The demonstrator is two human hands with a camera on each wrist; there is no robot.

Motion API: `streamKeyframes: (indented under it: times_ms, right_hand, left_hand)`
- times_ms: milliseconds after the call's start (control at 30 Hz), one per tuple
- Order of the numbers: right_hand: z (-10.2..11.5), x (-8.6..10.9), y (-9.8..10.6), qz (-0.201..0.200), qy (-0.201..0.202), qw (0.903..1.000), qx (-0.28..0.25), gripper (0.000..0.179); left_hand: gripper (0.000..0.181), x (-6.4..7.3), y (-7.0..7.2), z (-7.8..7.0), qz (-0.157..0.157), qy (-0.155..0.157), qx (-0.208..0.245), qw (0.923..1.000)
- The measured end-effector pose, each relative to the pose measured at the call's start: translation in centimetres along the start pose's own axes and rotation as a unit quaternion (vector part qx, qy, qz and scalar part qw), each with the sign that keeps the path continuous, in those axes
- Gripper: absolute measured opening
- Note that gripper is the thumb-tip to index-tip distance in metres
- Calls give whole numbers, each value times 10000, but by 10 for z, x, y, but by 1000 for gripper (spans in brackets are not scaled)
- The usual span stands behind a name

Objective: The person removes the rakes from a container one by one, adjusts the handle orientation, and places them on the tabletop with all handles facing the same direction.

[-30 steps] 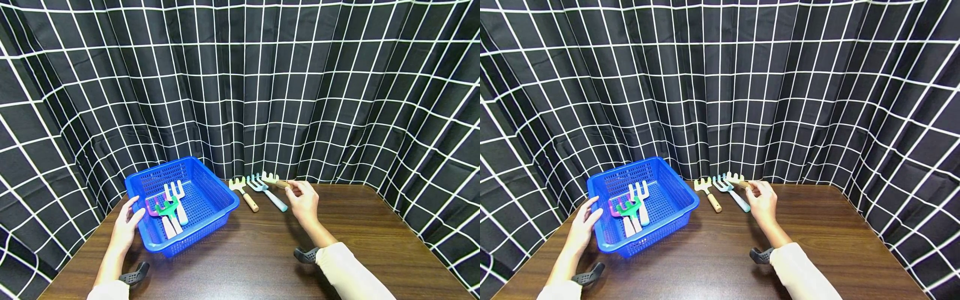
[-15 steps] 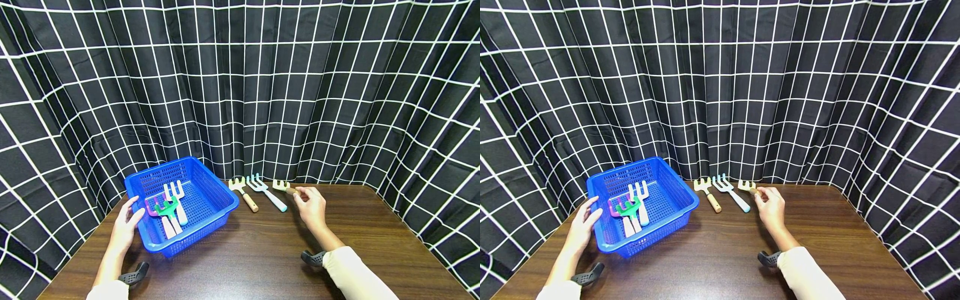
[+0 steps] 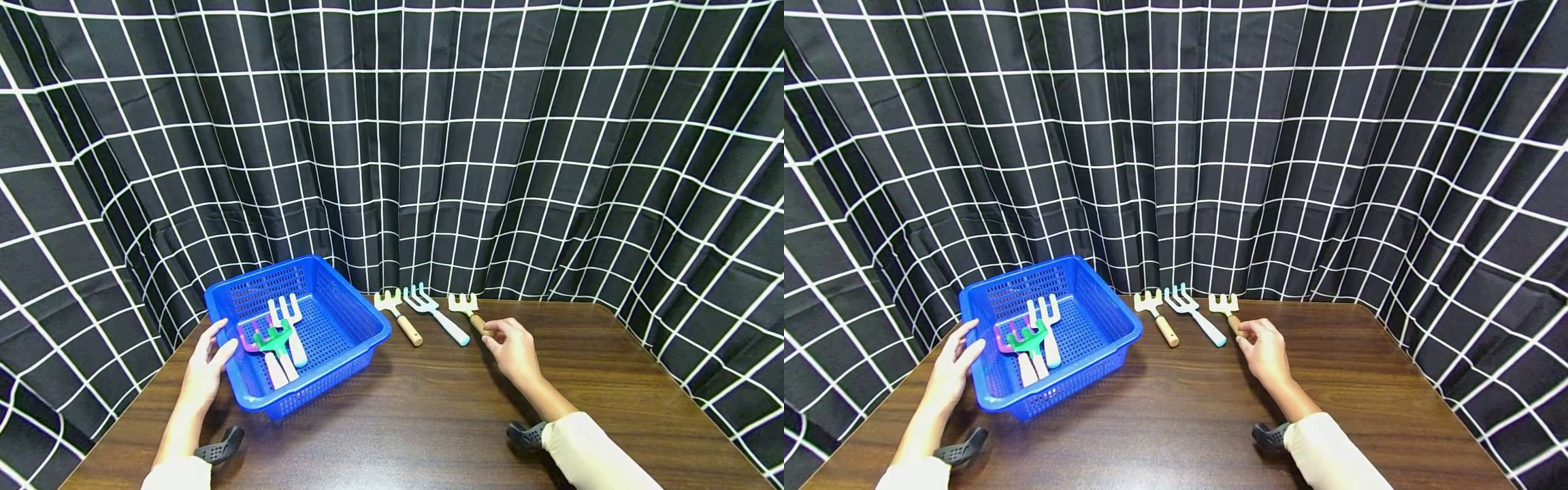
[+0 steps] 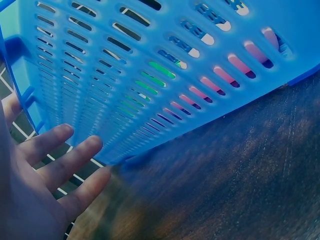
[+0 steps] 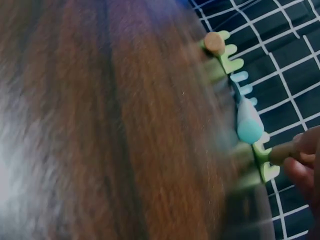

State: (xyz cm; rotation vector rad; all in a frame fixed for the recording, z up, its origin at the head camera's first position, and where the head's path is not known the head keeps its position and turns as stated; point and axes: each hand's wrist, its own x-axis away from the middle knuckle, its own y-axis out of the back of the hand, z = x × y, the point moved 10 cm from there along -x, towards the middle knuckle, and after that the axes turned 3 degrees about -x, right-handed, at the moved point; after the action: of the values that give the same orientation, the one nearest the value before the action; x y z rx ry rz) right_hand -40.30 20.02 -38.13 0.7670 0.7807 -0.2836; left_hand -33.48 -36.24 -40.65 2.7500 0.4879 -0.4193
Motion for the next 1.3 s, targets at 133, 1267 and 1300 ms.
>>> streamKeyframes:
  times_ms: [133,1267,1300]
  right_hand:
    - [-7,4,-4,315,-183,9993,99,25]
    - [-37,11,-24,1556,-1658,9735,246,29]
    - [-37,11,-23,1566,-1675,9731,231,29]
  left_hand:
    - [53,-1,0,1,6,-4,4,10000]
    - [54,-1,-1,1,34,-29,-12,10000]
    - [54,-1,-1,1,35,-33,0,10000]
